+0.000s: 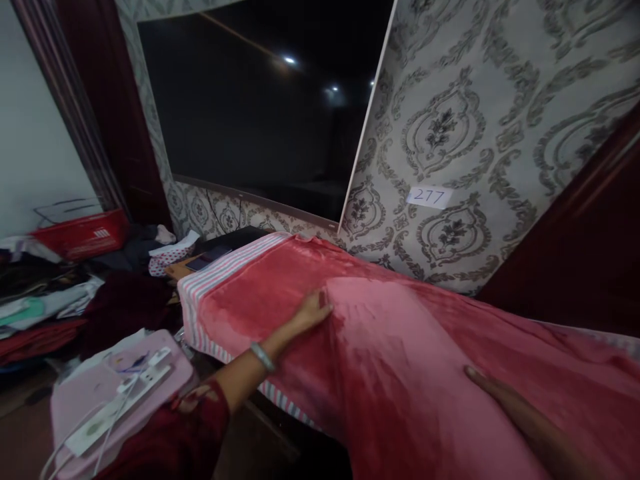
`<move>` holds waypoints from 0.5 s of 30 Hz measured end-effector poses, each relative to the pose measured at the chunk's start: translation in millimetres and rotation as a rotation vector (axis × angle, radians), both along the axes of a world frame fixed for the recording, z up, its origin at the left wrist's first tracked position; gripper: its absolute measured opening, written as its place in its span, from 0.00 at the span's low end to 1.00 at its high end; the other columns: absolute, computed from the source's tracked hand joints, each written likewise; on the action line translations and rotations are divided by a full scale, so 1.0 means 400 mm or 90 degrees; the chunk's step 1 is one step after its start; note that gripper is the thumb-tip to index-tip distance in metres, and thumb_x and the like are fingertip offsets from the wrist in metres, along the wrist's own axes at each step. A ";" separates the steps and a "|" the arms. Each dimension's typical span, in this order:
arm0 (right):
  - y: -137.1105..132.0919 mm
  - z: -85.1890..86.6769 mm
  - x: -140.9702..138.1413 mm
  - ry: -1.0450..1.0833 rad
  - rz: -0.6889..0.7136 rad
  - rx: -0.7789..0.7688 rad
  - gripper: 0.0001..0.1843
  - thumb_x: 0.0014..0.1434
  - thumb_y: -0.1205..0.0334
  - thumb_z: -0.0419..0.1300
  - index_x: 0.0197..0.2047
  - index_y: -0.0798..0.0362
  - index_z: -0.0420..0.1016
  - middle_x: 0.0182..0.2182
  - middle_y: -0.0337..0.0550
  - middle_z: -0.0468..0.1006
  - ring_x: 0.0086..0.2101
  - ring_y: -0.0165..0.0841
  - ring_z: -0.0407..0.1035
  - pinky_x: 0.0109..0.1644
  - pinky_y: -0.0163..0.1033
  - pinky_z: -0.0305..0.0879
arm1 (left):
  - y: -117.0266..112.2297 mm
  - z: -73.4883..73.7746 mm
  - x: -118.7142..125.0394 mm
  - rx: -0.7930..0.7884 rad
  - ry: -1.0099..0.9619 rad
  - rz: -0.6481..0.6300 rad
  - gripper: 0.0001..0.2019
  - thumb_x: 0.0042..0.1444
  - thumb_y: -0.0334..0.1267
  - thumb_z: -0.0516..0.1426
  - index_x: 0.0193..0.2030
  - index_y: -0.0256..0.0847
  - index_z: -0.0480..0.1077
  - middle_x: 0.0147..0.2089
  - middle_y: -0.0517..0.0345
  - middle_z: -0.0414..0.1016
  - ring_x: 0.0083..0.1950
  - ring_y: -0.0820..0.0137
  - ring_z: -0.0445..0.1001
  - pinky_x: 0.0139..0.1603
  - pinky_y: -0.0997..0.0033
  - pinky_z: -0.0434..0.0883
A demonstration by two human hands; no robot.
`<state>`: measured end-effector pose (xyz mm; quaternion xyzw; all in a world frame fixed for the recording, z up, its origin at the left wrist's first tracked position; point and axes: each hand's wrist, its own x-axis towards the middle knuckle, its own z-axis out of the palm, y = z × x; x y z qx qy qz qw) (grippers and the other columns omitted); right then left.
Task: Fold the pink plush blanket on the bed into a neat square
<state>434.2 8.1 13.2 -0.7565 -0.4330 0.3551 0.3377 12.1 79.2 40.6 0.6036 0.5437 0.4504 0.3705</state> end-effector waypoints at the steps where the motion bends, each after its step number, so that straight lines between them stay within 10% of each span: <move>1: 0.004 -0.002 0.006 -0.004 -0.006 -0.006 0.42 0.37 0.33 0.67 0.52 0.49 0.80 0.57 0.59 0.75 0.62 0.58 0.62 0.66 0.56 0.60 | -0.033 -0.032 -0.012 -0.029 -0.011 -0.005 0.24 0.50 0.48 0.64 0.49 0.34 0.71 0.40 0.46 0.77 0.45 0.56 0.76 0.48 0.56 0.75; 5: 0.013 0.002 0.010 -0.042 -0.026 0.018 0.41 0.35 0.35 0.67 0.53 0.44 0.79 0.59 0.53 0.74 0.65 0.56 0.57 0.69 0.53 0.56 | -0.139 -0.087 -0.026 -0.199 -0.230 -0.068 0.39 0.50 0.58 0.63 0.62 0.35 0.62 0.36 0.51 0.77 0.29 0.66 0.76 0.29 0.68 0.72; 10: 0.002 0.011 0.001 -0.024 -0.031 0.023 0.42 0.34 0.35 0.67 0.55 0.37 0.78 0.60 0.50 0.73 0.65 0.54 0.57 0.66 0.51 0.61 | -0.202 -0.087 0.055 -0.247 -0.491 -0.120 0.49 0.39 0.48 0.72 0.68 0.47 0.56 0.59 0.45 0.73 0.45 0.61 0.79 0.33 0.70 0.74; 15: -0.014 0.050 -0.012 0.053 0.023 0.009 0.39 0.35 0.37 0.69 0.53 0.37 0.80 0.59 0.51 0.74 0.64 0.54 0.60 0.64 0.50 0.64 | -0.195 -0.075 0.118 -0.237 -0.598 -0.124 0.41 0.41 0.44 0.71 0.63 0.41 0.65 0.55 0.45 0.77 0.52 0.56 0.78 0.51 0.59 0.75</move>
